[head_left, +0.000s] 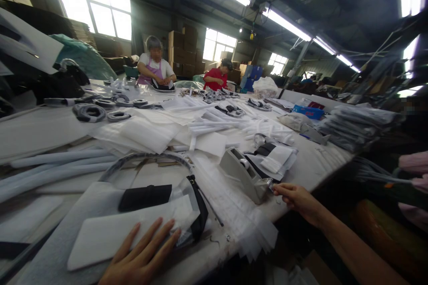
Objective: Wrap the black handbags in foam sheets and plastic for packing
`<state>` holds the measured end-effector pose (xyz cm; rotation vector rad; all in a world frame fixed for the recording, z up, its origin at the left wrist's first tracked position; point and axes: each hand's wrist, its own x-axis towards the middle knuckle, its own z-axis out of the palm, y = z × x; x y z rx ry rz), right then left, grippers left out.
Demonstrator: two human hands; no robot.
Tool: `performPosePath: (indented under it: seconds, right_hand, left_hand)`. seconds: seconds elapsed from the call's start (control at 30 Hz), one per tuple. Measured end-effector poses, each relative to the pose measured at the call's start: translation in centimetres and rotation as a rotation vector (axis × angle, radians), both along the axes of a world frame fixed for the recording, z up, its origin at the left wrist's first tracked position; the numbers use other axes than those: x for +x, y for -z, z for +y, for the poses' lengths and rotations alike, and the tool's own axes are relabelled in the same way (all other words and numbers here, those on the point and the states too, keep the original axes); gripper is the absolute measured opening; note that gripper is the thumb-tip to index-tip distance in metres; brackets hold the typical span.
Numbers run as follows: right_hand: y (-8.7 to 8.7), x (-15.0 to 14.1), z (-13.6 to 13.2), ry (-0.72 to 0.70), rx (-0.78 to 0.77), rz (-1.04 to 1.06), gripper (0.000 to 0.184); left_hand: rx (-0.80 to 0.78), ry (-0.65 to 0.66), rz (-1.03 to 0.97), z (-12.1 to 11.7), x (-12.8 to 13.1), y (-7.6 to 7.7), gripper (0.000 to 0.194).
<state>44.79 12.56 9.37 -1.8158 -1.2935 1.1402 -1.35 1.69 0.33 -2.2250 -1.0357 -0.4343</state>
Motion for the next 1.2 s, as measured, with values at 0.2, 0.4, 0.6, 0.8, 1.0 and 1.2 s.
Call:
performPosePath:
  seconds: [0.2,0.4,0.6,0.8,1.0,1.2]
  right_hand:
    - [1.2,0.6,0.1,-0.02,0.084,-0.121,0.05]
    - [-1.7,-5.4,-2.3,-0.335,0.183,-0.287,0.03]
    - [-6.2,-18.9,-2.0,-1.115,0.356,-0.377,0.02]
    - [-4.4,-26.6,2.8,-1.532,0.364,-0.483,0.011]
    - [-3.0,-30.0,5.0,-1.764,0.211,-0.778,0.013]
    - [-3.1,-33.2,4.4,-1.824,0.182,-1.041,0.007]
  left_hand:
    - [-0.01,-0.002,0.001,0.0,-0.1,0.1,0.069]
    - [-0.094,-0.046,-0.071,-0.7,0.5,-0.2,0.06]
    - [-0.127,-0.1,-0.278,-1.0,1.5,0.0,0.045]
    - [-0.104,-0.073,-0.287,-1.0,1.6,-0.7,0.034]
    - [-0.123,-0.068,-0.428,-0.9,1.8,-0.6,0.026]
    - [-0.116,-0.064,-0.475,-0.7,1.8,-0.6,0.025]
